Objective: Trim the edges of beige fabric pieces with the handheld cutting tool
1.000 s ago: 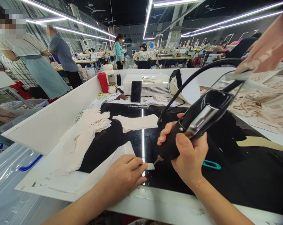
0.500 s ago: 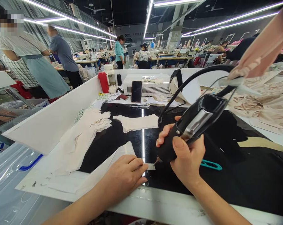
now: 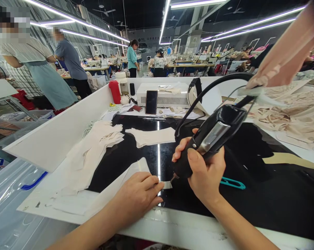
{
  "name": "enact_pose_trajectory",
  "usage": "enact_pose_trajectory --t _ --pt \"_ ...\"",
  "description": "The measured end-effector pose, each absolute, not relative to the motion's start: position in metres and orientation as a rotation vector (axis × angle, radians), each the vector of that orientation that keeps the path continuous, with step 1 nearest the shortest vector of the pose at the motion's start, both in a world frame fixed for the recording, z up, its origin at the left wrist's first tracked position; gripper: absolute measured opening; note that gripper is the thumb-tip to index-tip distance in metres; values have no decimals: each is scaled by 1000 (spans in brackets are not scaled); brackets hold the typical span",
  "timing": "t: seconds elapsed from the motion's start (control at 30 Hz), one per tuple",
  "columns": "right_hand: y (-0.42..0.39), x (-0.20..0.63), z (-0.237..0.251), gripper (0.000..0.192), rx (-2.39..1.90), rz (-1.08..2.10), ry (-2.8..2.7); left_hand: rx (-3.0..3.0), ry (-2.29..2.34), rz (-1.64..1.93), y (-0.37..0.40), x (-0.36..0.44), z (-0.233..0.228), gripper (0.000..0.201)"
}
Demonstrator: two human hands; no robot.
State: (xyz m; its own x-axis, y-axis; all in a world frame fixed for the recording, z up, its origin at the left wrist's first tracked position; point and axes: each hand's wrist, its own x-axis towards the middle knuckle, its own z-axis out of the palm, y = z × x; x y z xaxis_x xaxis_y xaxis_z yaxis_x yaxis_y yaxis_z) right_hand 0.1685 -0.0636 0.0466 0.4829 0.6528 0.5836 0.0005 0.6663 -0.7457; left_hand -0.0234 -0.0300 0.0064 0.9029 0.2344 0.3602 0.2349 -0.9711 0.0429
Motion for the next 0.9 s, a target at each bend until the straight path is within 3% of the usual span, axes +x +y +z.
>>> enact_pose_trajectory --t 0.43,0.57,0.9 --pt "-75 168 47 28 -719 488 -999 -3078 -381 -583 -29 -23 5 29" --pt "-74 168 46 22 -733 475 -1013 -3118 -383 -641 -26 -23 5 22" --pt "-75 173 46 30 -723 457 -1010 -3165 -401 -814 -13 -30 6 17"
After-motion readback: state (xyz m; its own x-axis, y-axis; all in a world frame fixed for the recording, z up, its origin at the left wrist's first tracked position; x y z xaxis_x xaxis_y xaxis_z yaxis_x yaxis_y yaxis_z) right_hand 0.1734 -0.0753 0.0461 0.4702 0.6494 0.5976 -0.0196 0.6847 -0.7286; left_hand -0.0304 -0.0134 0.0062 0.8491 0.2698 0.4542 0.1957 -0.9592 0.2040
